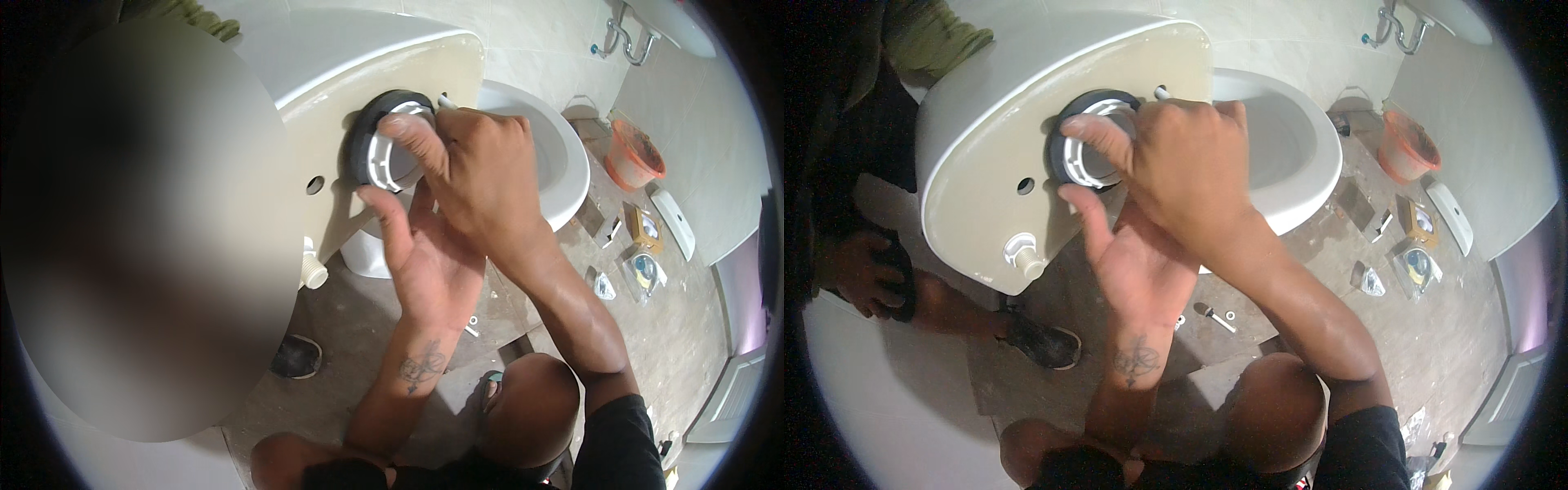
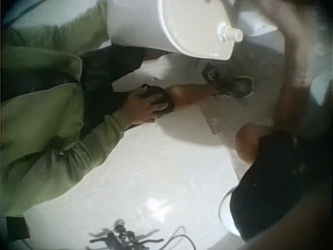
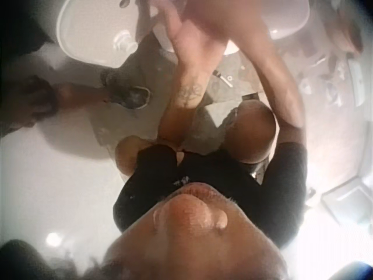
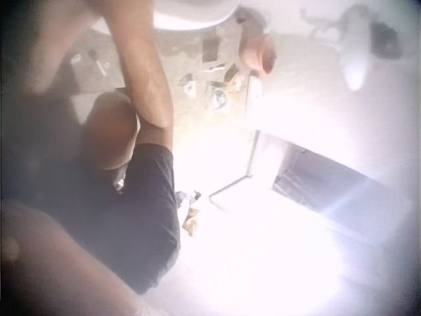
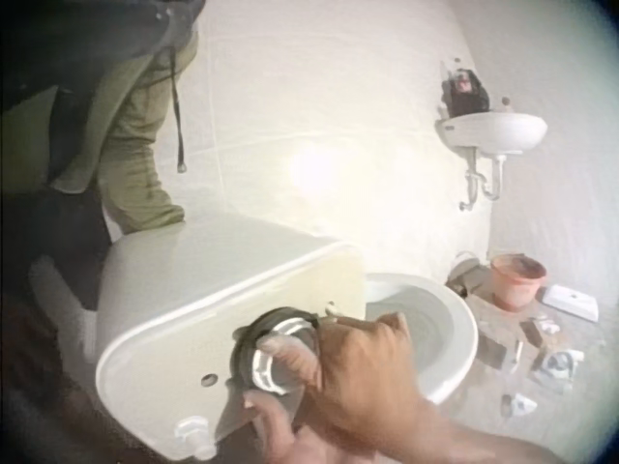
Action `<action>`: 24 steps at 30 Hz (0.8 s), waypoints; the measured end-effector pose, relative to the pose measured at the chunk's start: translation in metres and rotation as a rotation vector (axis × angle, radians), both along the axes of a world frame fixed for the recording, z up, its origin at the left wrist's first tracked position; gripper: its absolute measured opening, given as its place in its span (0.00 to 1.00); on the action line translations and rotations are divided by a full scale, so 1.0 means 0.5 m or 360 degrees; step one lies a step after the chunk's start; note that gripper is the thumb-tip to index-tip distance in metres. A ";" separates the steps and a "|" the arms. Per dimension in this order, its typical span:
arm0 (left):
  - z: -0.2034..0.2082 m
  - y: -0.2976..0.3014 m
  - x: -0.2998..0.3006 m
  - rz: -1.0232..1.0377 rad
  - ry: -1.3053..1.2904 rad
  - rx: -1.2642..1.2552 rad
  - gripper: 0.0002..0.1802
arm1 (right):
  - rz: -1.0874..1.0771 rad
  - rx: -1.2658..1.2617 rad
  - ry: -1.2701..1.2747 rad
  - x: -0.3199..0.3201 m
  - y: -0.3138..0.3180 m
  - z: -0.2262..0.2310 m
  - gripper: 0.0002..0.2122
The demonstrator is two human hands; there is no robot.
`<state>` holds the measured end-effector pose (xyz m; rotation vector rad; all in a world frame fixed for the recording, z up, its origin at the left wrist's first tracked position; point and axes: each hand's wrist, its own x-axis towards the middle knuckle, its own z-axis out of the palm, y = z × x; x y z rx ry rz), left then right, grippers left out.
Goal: The person installs a rubber gasket and a plastic nut onto the bottom outlet of a toilet cistern. They then position the cistern over the toilet bowl to align the connection.
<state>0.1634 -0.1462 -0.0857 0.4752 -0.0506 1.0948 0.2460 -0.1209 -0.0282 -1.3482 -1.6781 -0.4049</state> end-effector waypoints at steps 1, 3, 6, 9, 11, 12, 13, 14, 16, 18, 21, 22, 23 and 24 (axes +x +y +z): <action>0.003 0.000 0.003 0.0020 0.0049 -0.0002 0.62 | 0.0003 0.0012 0.0020 0.002 0.000 -0.001 0.31; 0.001 0.006 0.010 0.0118 0.0060 -0.0054 0.57 | 0.0006 0.0037 0.0058 0.008 -0.001 -0.005 0.31; -0.022 0.021 0.013 0.0335 0.0115 -0.0096 0.48 | 0.0188 0.0180 0.0102 0.007 -0.025 0.015 0.25; -0.016 0.009 0.017 0.0426 -0.0005 -0.0176 0.37 | 0.0362 0.0168 -0.0049 0.023 -0.040 0.020 0.29; -0.022 0.015 0.008 0.0285 -0.0075 -0.0194 0.34 | 0.0337 0.0240 -0.0033 0.018 -0.034 0.001 0.30; -0.019 0.012 0.007 0.0252 -0.0079 -0.0230 0.35 | 0.0320 0.0251 0.0042 0.003 -0.039 -0.007 0.28; -0.012 0.010 0.005 0.0223 -0.0090 -0.0260 0.36 | 0.0325 0.0218 0.0114 -0.004 -0.041 -0.008 0.28; -0.007 0.005 0.003 0.0201 -0.0104 -0.0235 0.39 | 0.0331 0.0184 0.0187 -0.009 -0.042 -0.007 0.28; -0.001 -0.005 -0.003 0.0161 -0.0131 -0.0187 0.43 | 0.0303 0.0062 0.0352 -0.022 -0.040 -0.009 0.28; -0.017 0.006 -0.003 0.0156 -0.0030 -0.0149 0.49 | 0.0266 0.0131 0.0263 -0.018 -0.032 -0.010 0.29; -0.032 0.011 -0.003 0.0118 -0.0022 -0.0125 0.54 | 0.0107 -0.0024 0.0200 -0.018 -0.026 -0.001 0.26; -0.033 0.011 0.000 0.0084 -0.0052 -0.0119 0.55 | 0.0022 -0.0113 0.0179 -0.018 -0.028 0.007 0.26; -0.033 0.012 0.002 0.0140 -0.0006 -0.0079 0.55 | -0.0007 -0.0161 0.0190 -0.018 -0.030 0.012 0.25; -0.033 0.014 0.004 0.0197 0.0040 -0.0038 0.56 | -0.0037 -0.0208 0.0201 -0.019 -0.032 0.018 0.24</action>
